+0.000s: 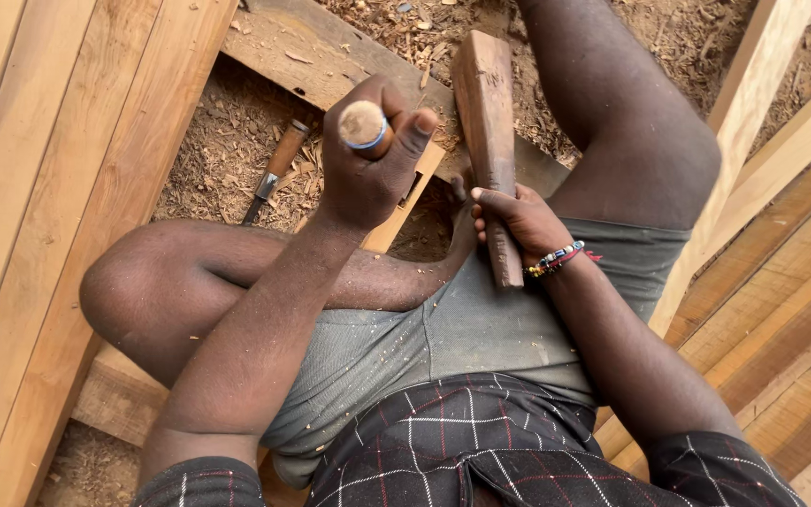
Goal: The person carves a rectangular hole into a wood beam by holding a chisel and striking it with a wooden mallet. The person clears wood chips from the hole by hand.
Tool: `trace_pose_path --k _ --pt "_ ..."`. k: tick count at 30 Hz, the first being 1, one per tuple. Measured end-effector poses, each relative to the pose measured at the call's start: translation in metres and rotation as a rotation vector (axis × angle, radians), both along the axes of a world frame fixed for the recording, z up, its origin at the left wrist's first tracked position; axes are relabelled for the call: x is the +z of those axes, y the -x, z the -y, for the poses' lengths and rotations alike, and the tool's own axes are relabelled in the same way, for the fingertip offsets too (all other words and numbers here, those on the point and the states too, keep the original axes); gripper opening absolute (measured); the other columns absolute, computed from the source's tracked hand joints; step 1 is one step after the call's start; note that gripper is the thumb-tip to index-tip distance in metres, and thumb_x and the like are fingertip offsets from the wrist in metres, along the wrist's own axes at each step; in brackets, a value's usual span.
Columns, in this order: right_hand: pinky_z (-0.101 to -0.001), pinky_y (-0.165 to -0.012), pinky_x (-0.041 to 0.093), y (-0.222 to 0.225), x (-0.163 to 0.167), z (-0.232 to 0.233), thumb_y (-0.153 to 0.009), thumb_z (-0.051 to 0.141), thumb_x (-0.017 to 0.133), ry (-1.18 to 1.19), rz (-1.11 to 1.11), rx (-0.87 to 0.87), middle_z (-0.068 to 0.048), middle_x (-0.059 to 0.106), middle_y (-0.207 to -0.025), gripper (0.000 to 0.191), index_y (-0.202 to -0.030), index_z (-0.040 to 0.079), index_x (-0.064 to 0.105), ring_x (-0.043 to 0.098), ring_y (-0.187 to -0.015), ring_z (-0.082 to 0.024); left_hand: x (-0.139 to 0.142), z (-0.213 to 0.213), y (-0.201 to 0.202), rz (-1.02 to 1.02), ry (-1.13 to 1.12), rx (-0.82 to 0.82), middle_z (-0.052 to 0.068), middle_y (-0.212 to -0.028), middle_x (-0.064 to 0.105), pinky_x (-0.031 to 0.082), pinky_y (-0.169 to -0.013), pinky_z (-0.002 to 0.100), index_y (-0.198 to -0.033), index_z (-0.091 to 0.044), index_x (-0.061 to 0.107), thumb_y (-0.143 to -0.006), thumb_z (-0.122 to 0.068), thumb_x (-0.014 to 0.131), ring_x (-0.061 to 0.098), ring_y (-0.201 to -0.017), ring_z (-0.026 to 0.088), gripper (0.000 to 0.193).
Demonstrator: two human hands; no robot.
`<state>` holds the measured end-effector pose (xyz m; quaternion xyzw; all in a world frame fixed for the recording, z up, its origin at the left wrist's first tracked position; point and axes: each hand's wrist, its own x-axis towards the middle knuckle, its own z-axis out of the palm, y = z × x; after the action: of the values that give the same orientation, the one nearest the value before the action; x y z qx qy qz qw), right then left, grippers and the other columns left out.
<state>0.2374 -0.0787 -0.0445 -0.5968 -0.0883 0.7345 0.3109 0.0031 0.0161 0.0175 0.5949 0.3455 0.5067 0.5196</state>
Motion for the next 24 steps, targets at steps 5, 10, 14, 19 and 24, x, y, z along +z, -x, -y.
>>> trace_pose_path --k 5,10,14,19,24 --pt "-0.025 -0.055 0.057 0.0 0.003 0.003 -0.09 0.019 0.075 -0.013 0.025 0.005 -0.003 0.065 -0.081 0.03 -0.108 0.004 0.057 0.064 -0.064 -0.01 0.002 0.007 -0.006 0.016 -0.031 0.049 -0.005 -0.07 0.043 0.035 -0.05 0.023 -0.084 -0.012 0.045 -0.106 -0.052 0.068 0.04 -0.057 0.004 0.05" --pt "-0.0244 -0.055 0.056 -0.002 0.004 0.003 -0.09 0.02 0.076 -0.045 0.026 0.016 -0.002 0.065 -0.08 0.029 -0.107 0.005 0.058 0.064 -0.064 -0.009 0.007 0.01 -0.004 0.094 0.107 -0.002 -0.006 -0.067 0.052 0.039 -0.053 0.024 -0.084 -0.01 0.049 -0.102 -0.053 0.067 0.049 -0.059 0.004 0.05" --pt "-0.0245 -0.055 0.056 -0.003 0.004 0.004 -0.09 0.021 0.076 -0.045 0.024 0.02 -0.002 0.065 -0.08 0.027 -0.105 0.005 0.059 0.064 -0.064 -0.009 0.008 0.011 -0.005 0.051 0.048 0.004 -0.004 -0.067 0.051 0.04 -0.054 0.023 -0.084 -0.01 0.048 -0.105 -0.054 0.065 0.049 -0.059 0.005 0.052" --pt "-0.0244 -0.054 0.055 -0.002 0.004 0.005 -0.09 0.021 0.075 -0.049 0.038 0.035 -0.001 0.065 -0.079 0.026 -0.105 0.006 0.06 0.063 -0.063 -0.009 0.006 0.015 -0.004 -0.007 -0.083 0.035 -0.001 -0.069 0.05 0.039 -0.055 0.023 -0.084 -0.007 0.049 -0.11 -0.057 0.062 0.048 -0.061 0.007 0.058" --pt "-0.0247 -0.055 0.056 -0.003 0.001 0.004 -0.09 0.02 0.075 -0.056 0.039 0.028 -0.001 0.065 -0.079 0.024 -0.104 0.005 0.061 0.063 -0.065 -0.009 0.0 0.01 -0.006 0.031 -0.017 0.012 -0.004 -0.068 0.051 0.046 -0.052 0.025 -0.086 -0.012 0.048 -0.106 -0.055 0.061 0.054 -0.059 0.007 0.049"
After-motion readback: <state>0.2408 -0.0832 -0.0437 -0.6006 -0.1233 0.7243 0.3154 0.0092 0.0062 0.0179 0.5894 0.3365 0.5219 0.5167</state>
